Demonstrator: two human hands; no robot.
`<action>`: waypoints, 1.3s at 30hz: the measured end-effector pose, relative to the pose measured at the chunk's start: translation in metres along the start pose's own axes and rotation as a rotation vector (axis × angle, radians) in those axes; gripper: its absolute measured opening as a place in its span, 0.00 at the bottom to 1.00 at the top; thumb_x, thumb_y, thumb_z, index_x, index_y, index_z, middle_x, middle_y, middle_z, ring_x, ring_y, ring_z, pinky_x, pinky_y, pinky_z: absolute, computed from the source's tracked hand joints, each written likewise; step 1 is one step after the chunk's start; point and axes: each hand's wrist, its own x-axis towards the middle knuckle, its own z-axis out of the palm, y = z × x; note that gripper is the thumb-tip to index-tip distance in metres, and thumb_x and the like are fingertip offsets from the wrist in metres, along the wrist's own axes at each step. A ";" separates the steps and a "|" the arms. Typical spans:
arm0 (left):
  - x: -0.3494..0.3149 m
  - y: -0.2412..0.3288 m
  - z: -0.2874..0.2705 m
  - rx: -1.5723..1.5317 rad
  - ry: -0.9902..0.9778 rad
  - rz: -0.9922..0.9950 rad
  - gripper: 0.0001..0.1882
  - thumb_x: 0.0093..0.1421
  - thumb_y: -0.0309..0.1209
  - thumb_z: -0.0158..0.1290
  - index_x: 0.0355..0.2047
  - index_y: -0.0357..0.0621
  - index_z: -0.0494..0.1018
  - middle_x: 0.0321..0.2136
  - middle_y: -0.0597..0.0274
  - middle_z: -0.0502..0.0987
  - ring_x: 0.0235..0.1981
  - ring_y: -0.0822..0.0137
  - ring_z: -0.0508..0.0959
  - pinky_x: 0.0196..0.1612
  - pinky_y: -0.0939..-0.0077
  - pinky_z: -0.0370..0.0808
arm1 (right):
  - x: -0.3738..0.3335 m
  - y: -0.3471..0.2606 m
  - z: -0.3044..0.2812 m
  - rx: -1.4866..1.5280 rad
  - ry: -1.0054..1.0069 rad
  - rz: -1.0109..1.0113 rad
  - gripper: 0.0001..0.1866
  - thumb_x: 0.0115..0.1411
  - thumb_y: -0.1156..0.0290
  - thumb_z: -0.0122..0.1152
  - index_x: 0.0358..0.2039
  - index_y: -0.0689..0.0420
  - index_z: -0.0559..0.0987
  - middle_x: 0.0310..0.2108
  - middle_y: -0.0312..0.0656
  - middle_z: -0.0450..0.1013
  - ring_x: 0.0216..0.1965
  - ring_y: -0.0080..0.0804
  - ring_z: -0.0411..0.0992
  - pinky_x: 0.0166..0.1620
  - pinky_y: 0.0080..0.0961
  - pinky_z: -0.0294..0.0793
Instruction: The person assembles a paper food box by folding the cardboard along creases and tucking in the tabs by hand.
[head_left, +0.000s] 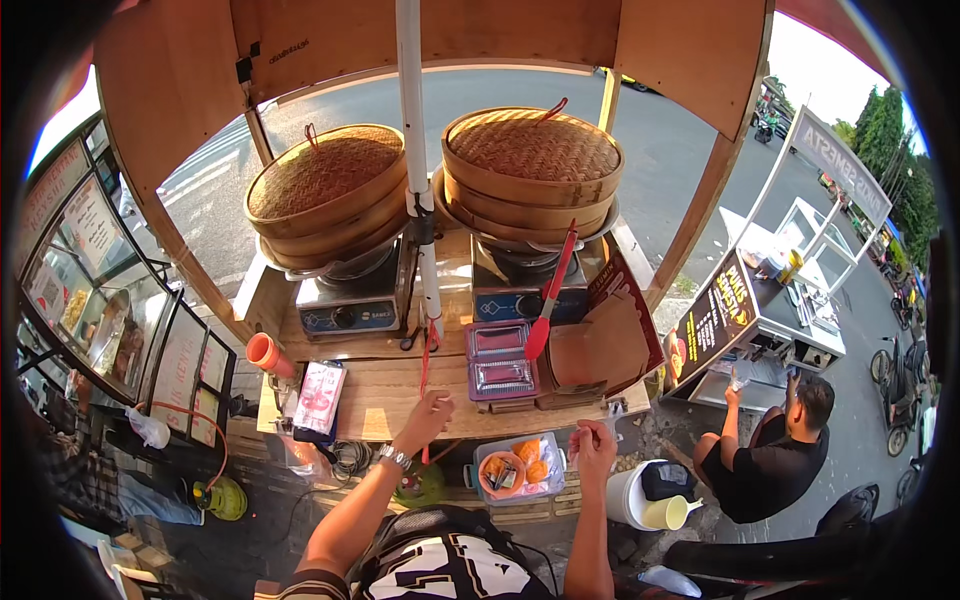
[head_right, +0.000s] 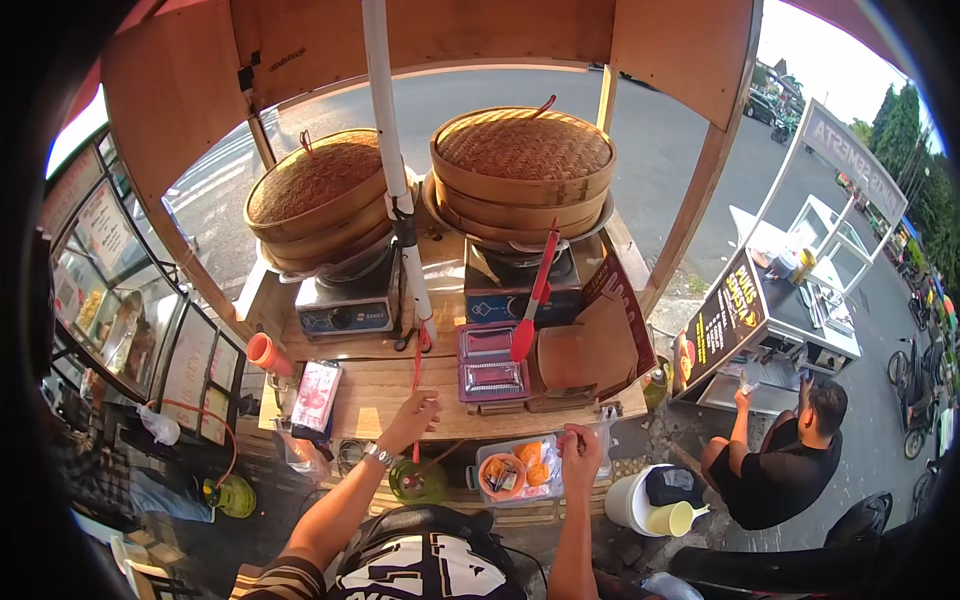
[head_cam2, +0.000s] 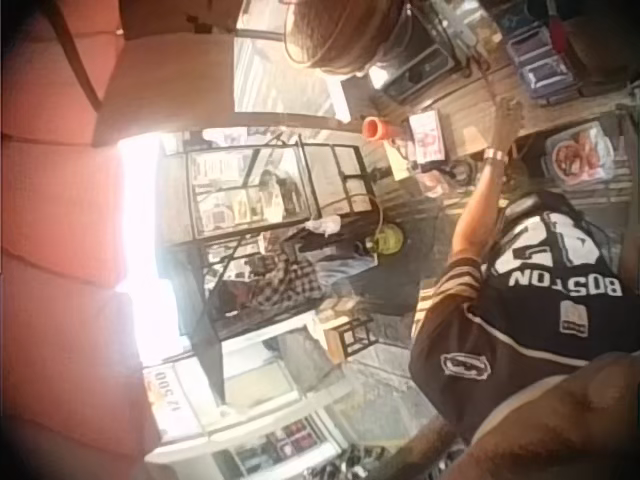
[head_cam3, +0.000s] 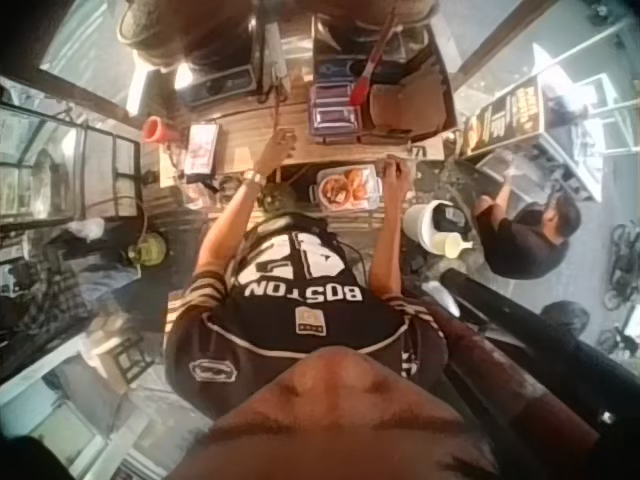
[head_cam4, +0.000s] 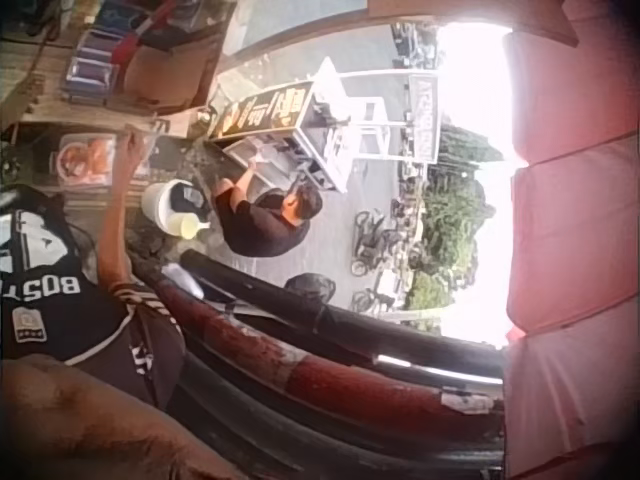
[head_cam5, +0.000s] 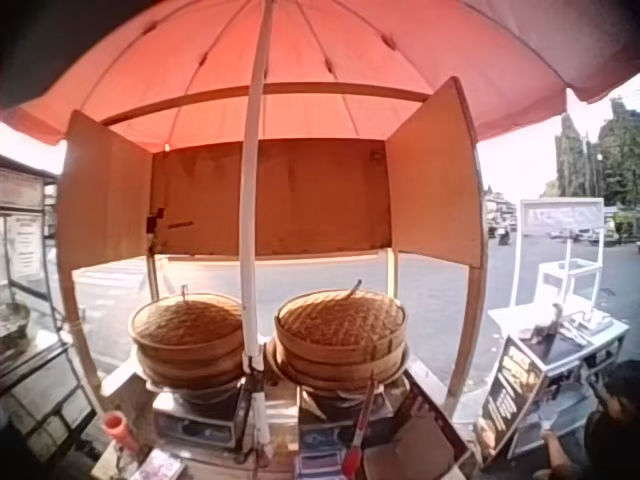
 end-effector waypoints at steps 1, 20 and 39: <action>0.037 -0.010 0.027 -0.048 0.071 0.067 0.28 0.69 0.48 0.56 0.55 0.34 0.74 0.33 0.61 0.79 0.33 0.69 0.82 0.36 0.74 0.81 | -0.003 -0.002 0.008 0.010 -0.021 0.003 0.08 0.73 0.74 0.56 0.45 0.63 0.81 0.27 0.39 0.79 0.27 0.21 0.77 0.31 0.18 0.78; 0.068 0.050 0.044 -0.515 0.008 -0.009 0.20 0.63 0.29 0.64 0.51 0.35 0.71 0.46 0.55 0.81 0.45 0.64 0.82 0.50 0.66 0.79 | -0.067 0.021 0.005 0.112 -0.280 0.259 0.12 0.73 0.73 0.56 0.52 0.65 0.78 0.38 0.42 0.81 0.36 0.25 0.80 0.39 0.23 0.82; -0.113 0.073 0.004 0.485 -0.134 0.090 0.16 0.64 0.33 0.64 0.47 0.38 0.78 0.43 0.52 0.79 0.42 0.58 0.81 0.39 0.69 0.81 | -0.120 0.058 -0.018 0.499 -0.198 0.781 0.31 0.59 0.77 0.73 0.62 0.61 0.71 0.49 0.39 0.77 0.48 0.26 0.76 0.53 0.27 0.77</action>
